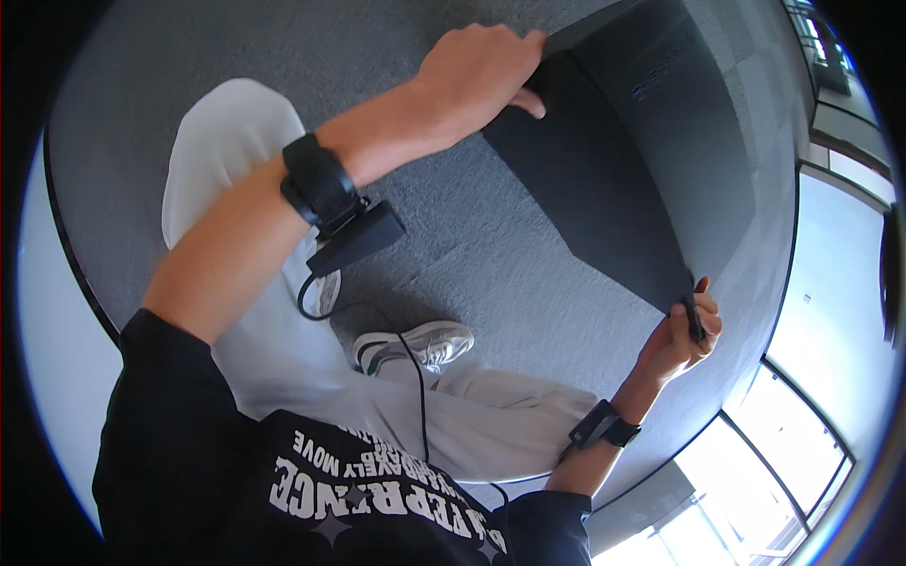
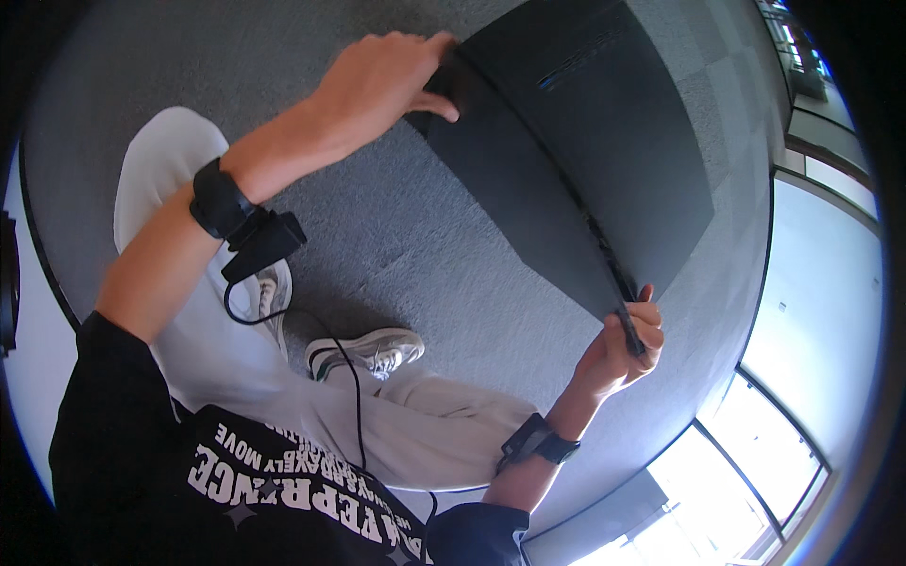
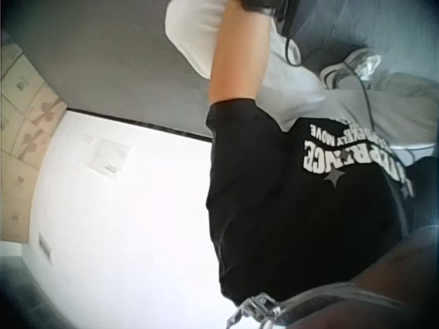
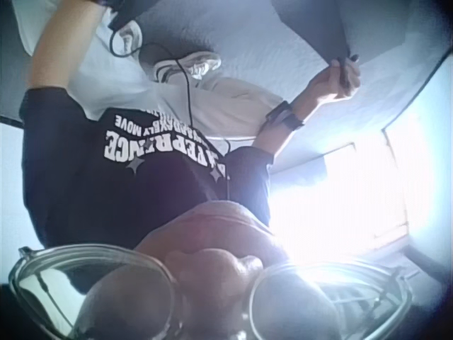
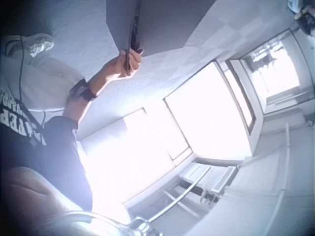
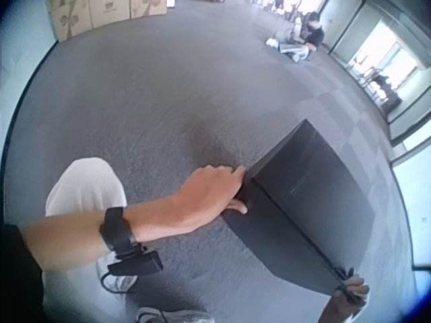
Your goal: Opening a computer case and adjusting internal components or cables by hand.
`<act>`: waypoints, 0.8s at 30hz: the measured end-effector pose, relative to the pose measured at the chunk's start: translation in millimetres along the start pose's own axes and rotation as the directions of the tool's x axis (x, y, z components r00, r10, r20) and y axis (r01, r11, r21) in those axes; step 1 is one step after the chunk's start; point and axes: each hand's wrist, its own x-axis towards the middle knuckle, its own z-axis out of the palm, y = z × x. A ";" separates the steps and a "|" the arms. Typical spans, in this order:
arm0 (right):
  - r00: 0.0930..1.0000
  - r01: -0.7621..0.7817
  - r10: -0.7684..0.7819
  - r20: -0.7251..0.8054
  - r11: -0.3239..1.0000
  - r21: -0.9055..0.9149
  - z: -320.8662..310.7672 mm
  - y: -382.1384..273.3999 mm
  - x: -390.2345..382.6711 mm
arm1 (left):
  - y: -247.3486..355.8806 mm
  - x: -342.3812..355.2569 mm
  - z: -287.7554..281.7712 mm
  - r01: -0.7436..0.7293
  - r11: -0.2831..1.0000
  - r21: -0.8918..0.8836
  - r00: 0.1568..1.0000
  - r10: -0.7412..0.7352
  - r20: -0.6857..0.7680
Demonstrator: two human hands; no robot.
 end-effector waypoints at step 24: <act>0.965 -0.173 0.158 -0.208 0.983 -0.055 -13.3 7.7 -16.1 | 19.4 -5.2 37.8 0.015 0.951 -0.307 0.982 -0.072 -0.176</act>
